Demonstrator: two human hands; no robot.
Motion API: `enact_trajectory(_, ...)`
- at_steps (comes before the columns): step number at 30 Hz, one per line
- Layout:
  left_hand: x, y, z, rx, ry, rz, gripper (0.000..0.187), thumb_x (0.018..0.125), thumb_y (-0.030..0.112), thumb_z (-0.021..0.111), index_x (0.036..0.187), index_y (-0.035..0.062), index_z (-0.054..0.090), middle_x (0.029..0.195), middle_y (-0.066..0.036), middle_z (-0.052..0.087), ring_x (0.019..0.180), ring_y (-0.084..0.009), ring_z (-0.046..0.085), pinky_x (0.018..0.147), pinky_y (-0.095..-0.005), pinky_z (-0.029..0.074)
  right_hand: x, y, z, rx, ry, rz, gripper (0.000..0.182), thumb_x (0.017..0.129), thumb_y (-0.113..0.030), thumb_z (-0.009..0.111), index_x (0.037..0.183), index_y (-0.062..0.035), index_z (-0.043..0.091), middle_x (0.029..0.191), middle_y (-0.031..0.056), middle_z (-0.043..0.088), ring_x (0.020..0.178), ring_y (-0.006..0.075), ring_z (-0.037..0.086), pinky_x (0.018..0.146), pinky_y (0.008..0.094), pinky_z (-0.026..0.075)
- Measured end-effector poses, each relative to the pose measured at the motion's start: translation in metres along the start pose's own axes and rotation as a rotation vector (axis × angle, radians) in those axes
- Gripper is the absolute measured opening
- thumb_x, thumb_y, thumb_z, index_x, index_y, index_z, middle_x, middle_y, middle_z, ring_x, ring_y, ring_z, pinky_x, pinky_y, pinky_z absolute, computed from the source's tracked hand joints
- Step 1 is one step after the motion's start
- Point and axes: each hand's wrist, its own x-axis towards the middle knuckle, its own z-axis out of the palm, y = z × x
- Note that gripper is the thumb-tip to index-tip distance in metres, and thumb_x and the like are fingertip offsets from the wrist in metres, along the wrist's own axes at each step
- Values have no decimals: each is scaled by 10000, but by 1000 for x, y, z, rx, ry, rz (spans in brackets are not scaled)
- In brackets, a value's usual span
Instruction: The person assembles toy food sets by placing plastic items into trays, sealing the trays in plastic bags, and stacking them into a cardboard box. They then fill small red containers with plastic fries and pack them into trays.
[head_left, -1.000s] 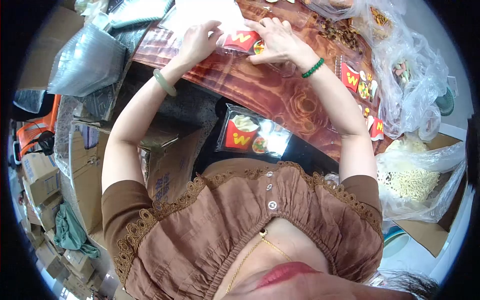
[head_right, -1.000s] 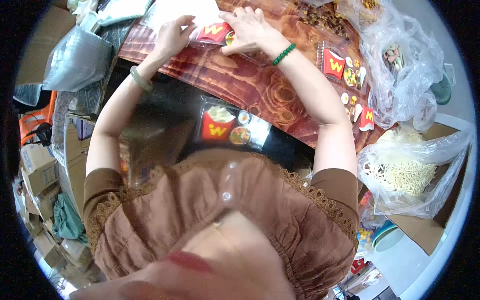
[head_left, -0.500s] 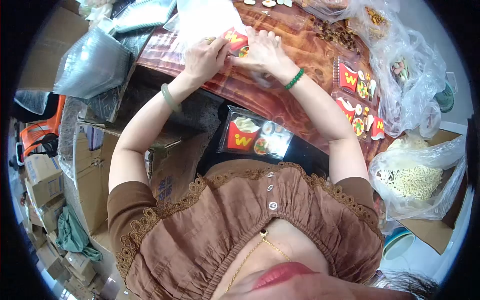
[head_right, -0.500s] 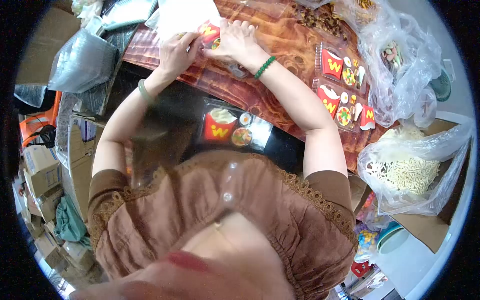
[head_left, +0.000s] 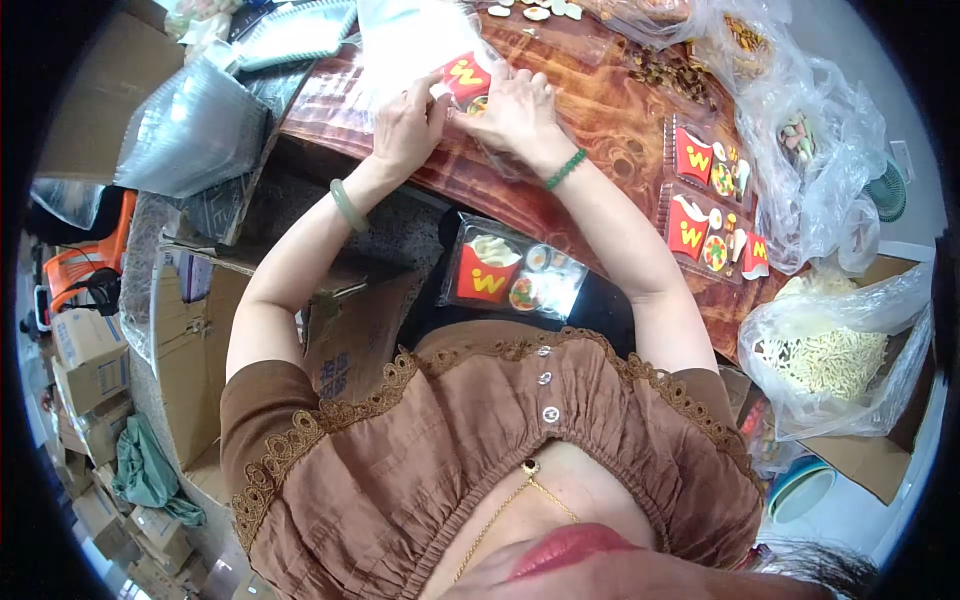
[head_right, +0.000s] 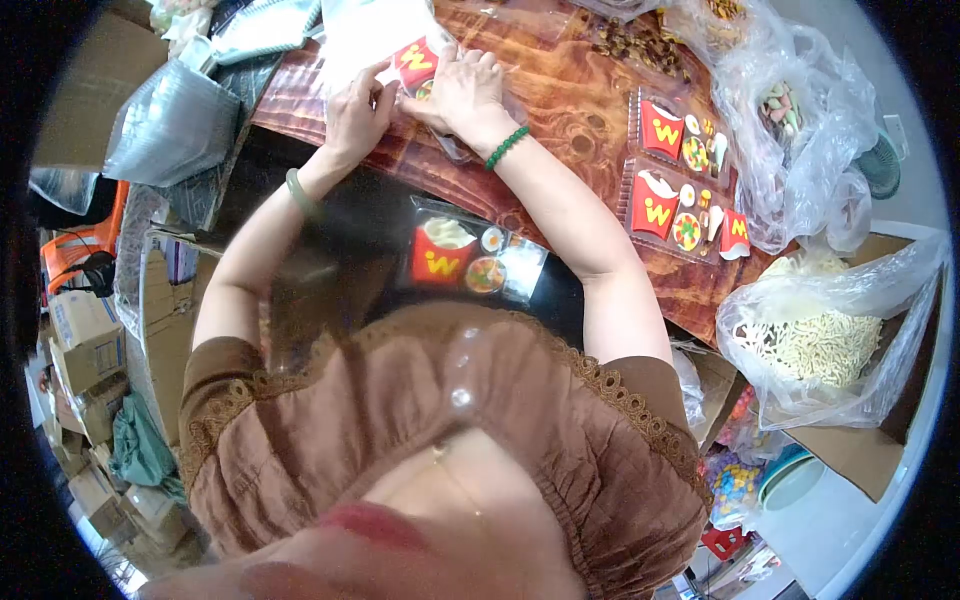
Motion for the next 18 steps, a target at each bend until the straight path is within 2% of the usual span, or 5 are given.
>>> enact_trajectory(4, -7, -3, 8, -46, 92, 116, 200, 861, 143, 642, 1033, 43, 627, 778, -158, 669, 707, -321, 660, 636, -408, 518, 2, -3, 1, -19, -34, 26, 967, 677, -653, 657, 1269, 72, 416, 1129, 281, 575, 1066, 393, 551, 917, 476, 452)
enact_trajectory(6, -2, -6, 8, 41, 71, 161, 201, 881, 103, 641, 1058, 10, 618, 777, -156, 672, 668, -274, 667, 600, -347, 522, 3, -8, 8, -52, -14, 28, 942, 686, -630, 660, 1267, 72, 417, 1112, 269, 581, 1051, 388, 555, 914, 474, 453)
enact_trajectory(13, 11, 0, 10, 98, -66, 62, 219, 854, 137, 635, 1034, 12, 631, 763, -181, 661, 687, -328, 664, 654, -410, 525, 6, 2, 25, 80, 155, -60, 853, 696, -512, 672, 1277, 56, 414, 1148, 266, 507, 1090, 394, 499, 935, 513, 403)
enact_trajectory(15, 13, 1, 10, 136, -209, 13, 206, 831, 140, 639, 994, 13, 635, 821, -179, 666, 811, -323, 661, 740, -425, 514, 2, 6, 18, 95, 114, -84, 848, 691, -498, 677, 1280, 51, 414, 1176, 268, 483, 1104, 395, 484, 945, 527, 388)
enact_trajectory(18, 13, 17, 1, 286, -124, 125, 161, 834, 111, 616, 961, 13, 630, 948, -176, 663, 977, -342, 617, 826, -425, 495, -2, 9, 11, 91, -28, -164, 882, 679, -497, 691, 1307, 49, 397, 1191, 253, 461, 1099, 393, 477, 952, 536, 378)
